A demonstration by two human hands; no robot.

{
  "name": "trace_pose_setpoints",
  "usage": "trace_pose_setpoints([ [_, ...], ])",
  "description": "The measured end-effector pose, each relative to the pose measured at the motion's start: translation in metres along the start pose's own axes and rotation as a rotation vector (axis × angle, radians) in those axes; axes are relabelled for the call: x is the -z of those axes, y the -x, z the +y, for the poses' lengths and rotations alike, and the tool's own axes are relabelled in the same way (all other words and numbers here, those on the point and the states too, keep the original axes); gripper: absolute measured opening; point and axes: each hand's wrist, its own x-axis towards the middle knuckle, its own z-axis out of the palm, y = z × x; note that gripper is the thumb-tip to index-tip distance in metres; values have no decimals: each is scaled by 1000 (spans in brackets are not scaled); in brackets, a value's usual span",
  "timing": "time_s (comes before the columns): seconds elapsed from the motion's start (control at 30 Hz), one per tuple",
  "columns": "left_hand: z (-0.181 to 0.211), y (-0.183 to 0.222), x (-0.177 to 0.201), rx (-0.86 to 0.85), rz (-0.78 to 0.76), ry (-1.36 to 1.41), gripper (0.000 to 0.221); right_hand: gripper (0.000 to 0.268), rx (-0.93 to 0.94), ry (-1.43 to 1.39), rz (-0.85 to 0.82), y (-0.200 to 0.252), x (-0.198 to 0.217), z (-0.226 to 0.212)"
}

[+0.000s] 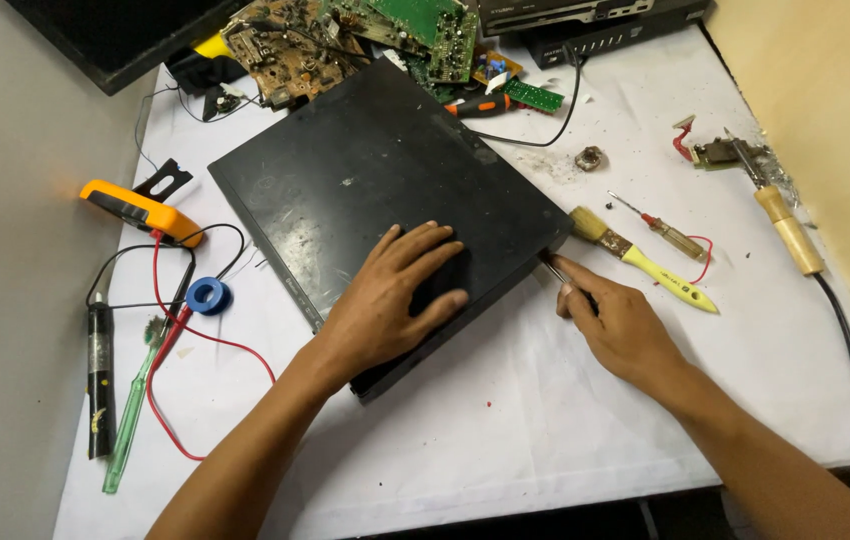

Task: Disassembling a large electronic device by removing screws from the back panel with a screwdriver.

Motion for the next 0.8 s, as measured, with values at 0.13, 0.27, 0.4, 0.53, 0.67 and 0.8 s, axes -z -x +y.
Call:
trace_pose_setpoints([
  [0.13,-16,4,3,141,215,102,34,43,25,4,3,1,1,1],
  [0.27,-14,7,9,279,353,264,24,44,44,-44,-11,3,3,3],
  [0.4,-15,10,16,253,480,293,19,42,13,-92,28,3,5,9],
  [0.53,-49,22,28,163,559,104,15,36,-5,-101,55,-1,10,14],
  [0.67,-74,29,40,175,624,-110,16,29,-77,-88,120,-7,22,0],
  [0.8,-90,35,39,343,614,-256,32,26,-13,9,208,-34,36,-7],
])
